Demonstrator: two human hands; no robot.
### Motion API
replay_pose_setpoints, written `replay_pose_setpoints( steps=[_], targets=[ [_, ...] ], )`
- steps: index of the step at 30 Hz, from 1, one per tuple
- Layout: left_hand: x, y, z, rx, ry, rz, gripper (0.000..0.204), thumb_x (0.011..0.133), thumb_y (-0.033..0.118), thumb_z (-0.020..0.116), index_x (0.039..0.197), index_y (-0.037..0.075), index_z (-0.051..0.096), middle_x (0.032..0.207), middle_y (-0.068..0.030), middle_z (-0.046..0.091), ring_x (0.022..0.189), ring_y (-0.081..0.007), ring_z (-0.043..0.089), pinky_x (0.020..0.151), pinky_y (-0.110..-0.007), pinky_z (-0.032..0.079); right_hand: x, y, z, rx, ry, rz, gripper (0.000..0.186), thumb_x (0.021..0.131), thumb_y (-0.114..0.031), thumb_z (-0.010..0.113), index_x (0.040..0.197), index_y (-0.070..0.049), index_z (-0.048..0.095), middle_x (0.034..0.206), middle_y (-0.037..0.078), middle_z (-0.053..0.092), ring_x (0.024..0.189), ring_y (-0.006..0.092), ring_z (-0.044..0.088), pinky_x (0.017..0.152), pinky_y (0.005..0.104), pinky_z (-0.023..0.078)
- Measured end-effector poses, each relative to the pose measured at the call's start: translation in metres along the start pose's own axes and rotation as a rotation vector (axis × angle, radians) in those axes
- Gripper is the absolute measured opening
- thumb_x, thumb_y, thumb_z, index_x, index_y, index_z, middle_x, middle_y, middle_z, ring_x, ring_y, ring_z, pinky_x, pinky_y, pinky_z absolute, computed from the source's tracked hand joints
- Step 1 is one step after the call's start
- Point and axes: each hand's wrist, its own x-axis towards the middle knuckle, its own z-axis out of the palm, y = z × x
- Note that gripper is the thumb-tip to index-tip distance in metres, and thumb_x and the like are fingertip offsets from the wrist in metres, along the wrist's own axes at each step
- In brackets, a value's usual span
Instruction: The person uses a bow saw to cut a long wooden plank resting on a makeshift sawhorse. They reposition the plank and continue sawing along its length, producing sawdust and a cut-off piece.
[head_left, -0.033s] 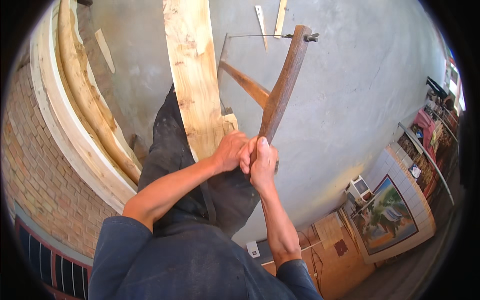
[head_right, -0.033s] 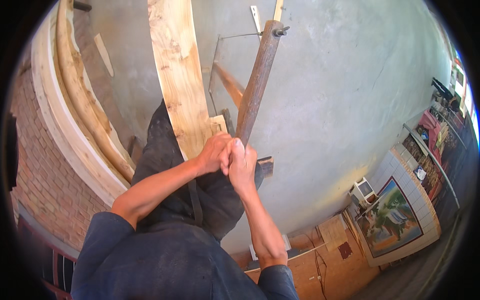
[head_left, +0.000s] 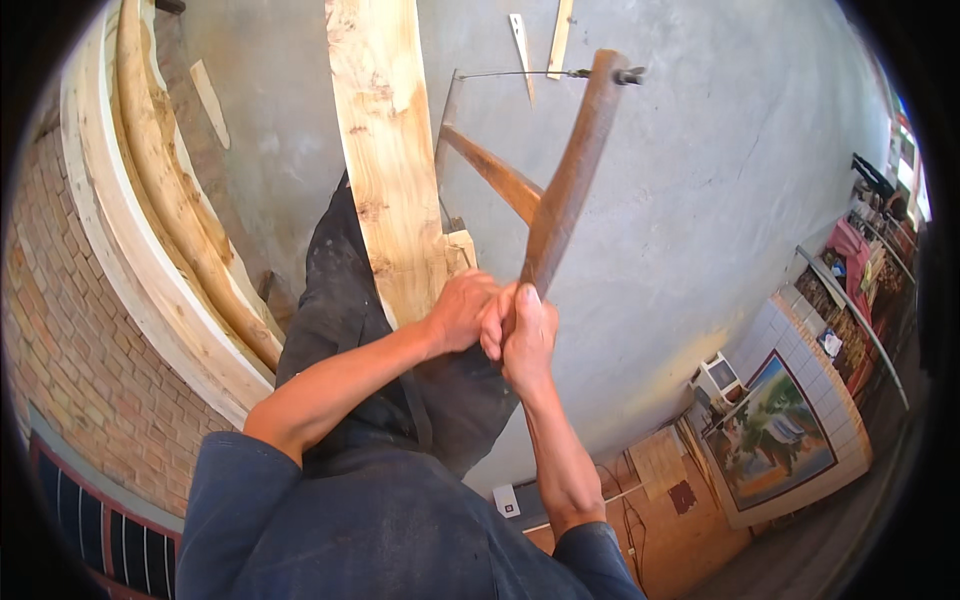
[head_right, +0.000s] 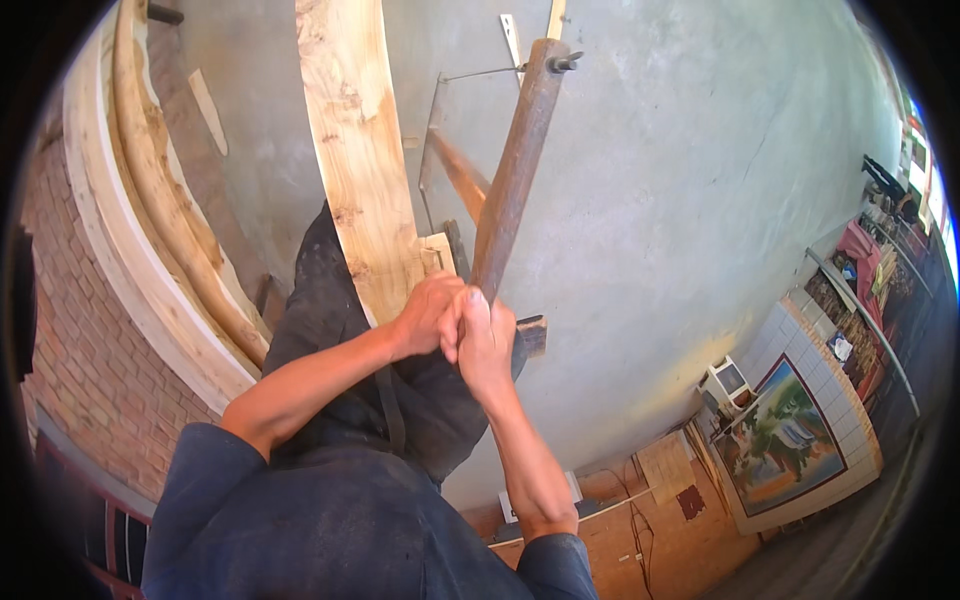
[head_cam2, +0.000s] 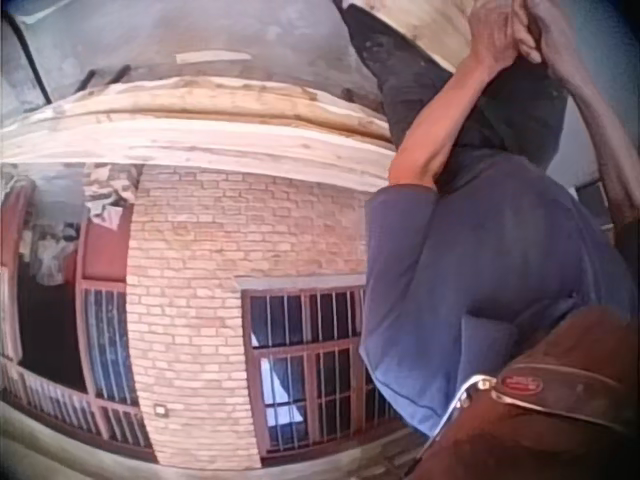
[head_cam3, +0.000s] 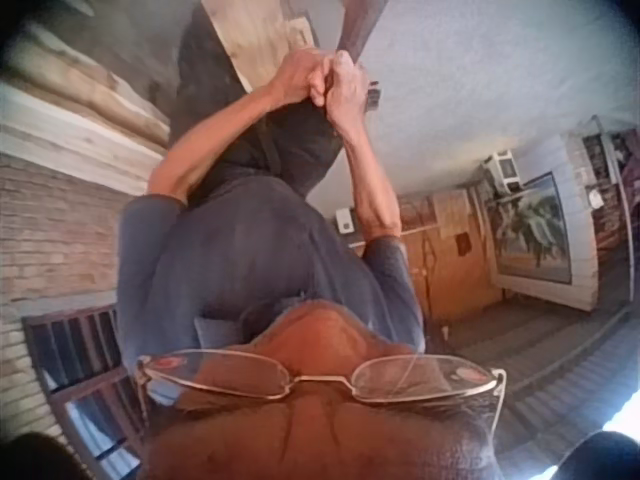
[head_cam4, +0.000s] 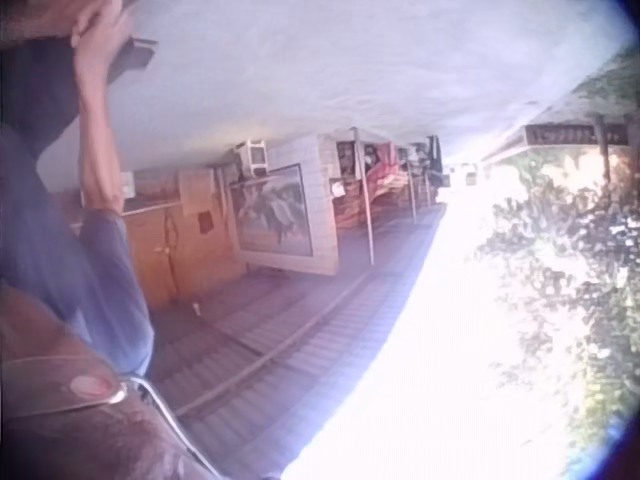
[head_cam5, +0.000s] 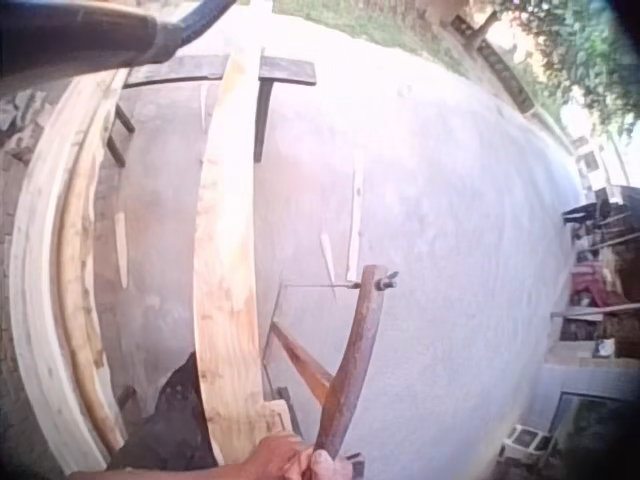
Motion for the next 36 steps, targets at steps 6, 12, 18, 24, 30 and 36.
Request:
replay_pose_setpoints(
  steps=[6, 12, 18, 24, 30, 36],
  targets=[
    [-0.021, 0.126, 0.015, -0.050, 0.080, 0.124, 0.029, 0.088, 0.026, 0.068, 0.065, 0.013, 0.059, 0.065, -0.0038, 0.051, 0.067, -0.0253, 0.053, 0.067, -0.040, 0.042, -0.108, -0.089, -0.012, -0.062, -0.052, 0.000, 0.066, 0.100, -0.073, 0.053, 0.084, -0.010, 0.043, 0.053, 0.004, 0.043, 0.039, 0.0140, 0.036, 0.038, 0.0277, 0.033],
    [-0.013, 0.030, 0.024, 0.149, 0.077, 0.132, 0.023, 0.082, 0.034, 0.068, 0.071, 0.015, 0.062, 0.066, -0.0027, 0.055, 0.071, -0.0290, 0.057, 0.067, -0.044, 0.040, -0.046, -0.019, -0.016, 0.048, 0.004, -0.018, 0.062, 0.103, -0.068, 0.051, 0.084, -0.009, 0.044, 0.054, 0.006, 0.044, 0.039, 0.0149, 0.036, 0.037, 0.0303, 0.030],
    [-0.019, 0.067, 0.025, 0.111, 0.151, 0.153, 0.030, 0.090, 0.028, 0.069, 0.066, 0.014, 0.057, 0.067, -0.0040, 0.054, 0.067, -0.0273, 0.055, 0.065, -0.042, 0.042, -0.070, -0.061, -0.012, 0.010, -0.045, 0.126, 0.061, 0.102, -0.069, 0.050, 0.081, -0.012, 0.039, 0.052, 0.005, 0.042, 0.039, 0.0139, 0.034, 0.035, 0.0301, 0.028],
    [-0.026, 0.121, 0.026, -0.114, 0.165, 0.105, 0.031, 0.089, 0.025, 0.074, 0.063, 0.014, 0.060, 0.062, -0.0033, 0.049, 0.065, -0.0260, 0.050, 0.064, -0.040, 0.038, -0.124, -0.088, -0.018, 0.163, -0.041, 0.113, 0.069, 0.097, -0.070, 0.062, 0.073, -0.012, 0.035, 0.056, 0.006, 0.048, 0.046, 0.0144, 0.041, 0.044, 0.0296, 0.035],
    [0.001, -0.027, 0.013, -0.012, 0.121, -0.029, 0.026, 0.073, 0.036, 0.074, 0.074, 0.014, 0.059, 0.074, -0.0056, 0.062, 0.078, -0.0324, 0.062, 0.077, -0.044, 0.046, 0.017, 0.018, 0.001, -0.038, 0.033, -0.048, 0.058, 0.109, -0.060, 0.044, 0.079, -0.011, 0.039, 0.053, 0.005, 0.040, 0.038, 0.0148, 0.033, 0.036, 0.0304, 0.027],
    [-0.024, 0.104, 0.024, 0.032, 0.199, 0.181, 0.020, 0.084, 0.030, 0.069, 0.073, 0.014, 0.063, 0.069, -0.0036, 0.057, 0.069, -0.0278, 0.057, 0.068, -0.041, 0.043, -0.098, -0.081, -0.008, -0.072, -0.065, 0.045, 0.062, 0.102, -0.071, 0.046, 0.083, -0.013, 0.040, 0.051, 0.004, 0.040, 0.037, 0.0143, 0.033, 0.035, 0.0295, 0.028]
  ],
)
